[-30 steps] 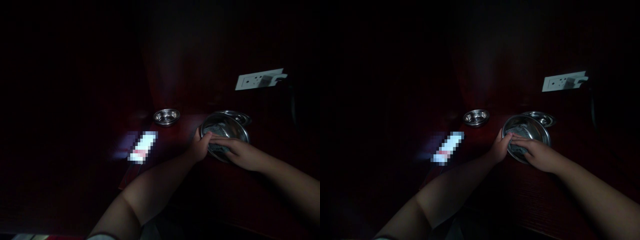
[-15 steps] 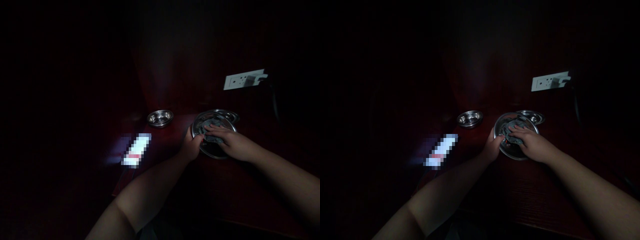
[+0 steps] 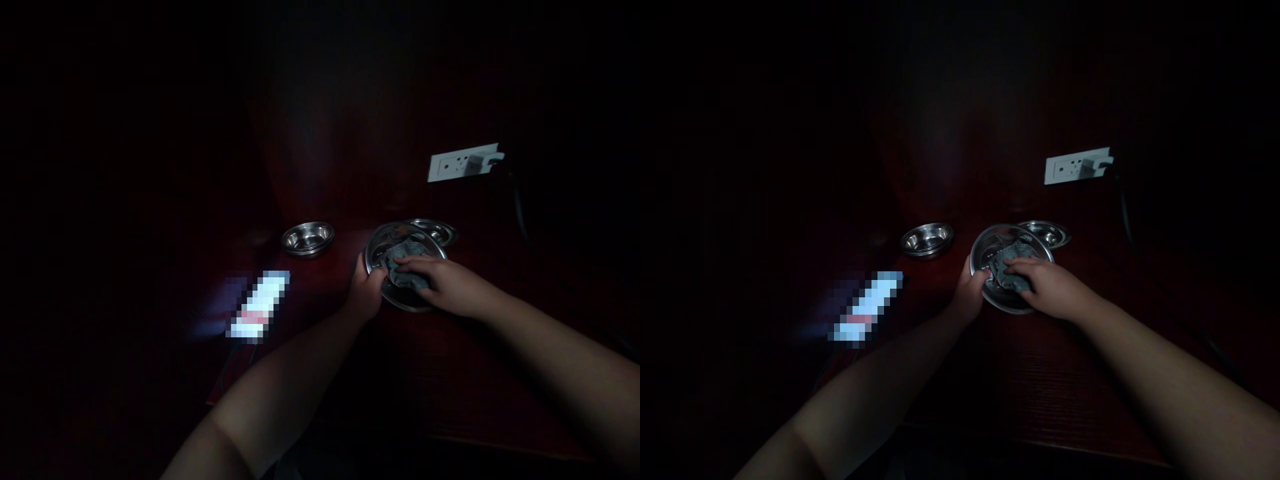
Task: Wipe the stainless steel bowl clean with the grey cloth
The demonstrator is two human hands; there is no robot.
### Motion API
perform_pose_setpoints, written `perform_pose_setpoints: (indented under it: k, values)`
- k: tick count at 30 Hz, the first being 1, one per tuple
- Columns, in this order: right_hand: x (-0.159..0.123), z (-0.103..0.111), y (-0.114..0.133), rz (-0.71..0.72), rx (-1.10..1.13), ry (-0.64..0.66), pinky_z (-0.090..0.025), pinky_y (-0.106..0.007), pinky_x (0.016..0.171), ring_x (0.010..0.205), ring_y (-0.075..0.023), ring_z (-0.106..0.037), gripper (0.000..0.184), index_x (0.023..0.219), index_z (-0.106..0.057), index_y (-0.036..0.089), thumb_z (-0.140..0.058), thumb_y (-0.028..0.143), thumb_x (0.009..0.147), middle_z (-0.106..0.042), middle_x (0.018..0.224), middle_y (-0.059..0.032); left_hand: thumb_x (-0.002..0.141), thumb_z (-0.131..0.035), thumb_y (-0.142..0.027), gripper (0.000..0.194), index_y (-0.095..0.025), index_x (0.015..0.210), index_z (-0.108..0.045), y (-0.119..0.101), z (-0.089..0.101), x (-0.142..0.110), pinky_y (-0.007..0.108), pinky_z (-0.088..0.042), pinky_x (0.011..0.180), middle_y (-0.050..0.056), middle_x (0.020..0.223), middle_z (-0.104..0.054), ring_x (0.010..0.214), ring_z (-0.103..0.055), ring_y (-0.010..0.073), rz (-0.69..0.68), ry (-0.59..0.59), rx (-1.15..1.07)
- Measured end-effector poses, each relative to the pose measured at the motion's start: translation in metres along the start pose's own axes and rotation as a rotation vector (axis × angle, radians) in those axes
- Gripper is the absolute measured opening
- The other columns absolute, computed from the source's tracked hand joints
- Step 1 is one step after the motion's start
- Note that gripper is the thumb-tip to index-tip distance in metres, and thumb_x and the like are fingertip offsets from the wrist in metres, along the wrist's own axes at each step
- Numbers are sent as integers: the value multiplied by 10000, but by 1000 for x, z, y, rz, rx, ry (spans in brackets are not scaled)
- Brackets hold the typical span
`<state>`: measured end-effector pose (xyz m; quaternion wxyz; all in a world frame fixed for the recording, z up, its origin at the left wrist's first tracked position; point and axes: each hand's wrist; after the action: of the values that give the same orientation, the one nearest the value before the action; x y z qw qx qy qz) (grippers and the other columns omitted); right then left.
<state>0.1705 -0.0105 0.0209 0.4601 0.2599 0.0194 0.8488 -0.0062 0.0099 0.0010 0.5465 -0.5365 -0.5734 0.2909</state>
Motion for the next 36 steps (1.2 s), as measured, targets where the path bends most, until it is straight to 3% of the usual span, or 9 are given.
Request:
perform_pose_setpoints:
  k: [12,36]
  values:
    - [-1,4,5,-6,11,41,-486,-419,964,1058,-258,-631,357,1061,-667,215,-546,182,726,-667,1151,-61,743,-511,-194,446,-182,1189,-519,1,2,2,361,-409,977,62,1138,-623,1079,-553,221,7,-29,42]
    - [-1,5,5,31,81,82,-453,-411,972,1044,-242,-599,354,1029,-662,210,-551,141,699,-639,1098,-64,740,-510,-198,435,-177,1174,-518,2,2,3,343,-409,950,60,1102,-620,1036,-554,210,-14,-20,32]
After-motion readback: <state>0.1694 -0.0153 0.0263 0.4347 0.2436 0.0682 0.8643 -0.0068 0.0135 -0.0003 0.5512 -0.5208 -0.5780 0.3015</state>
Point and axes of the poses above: each hand's wrist, its own x-axis towards the middle knuckle, its own z-axis out of the back of the hand, y = z × x
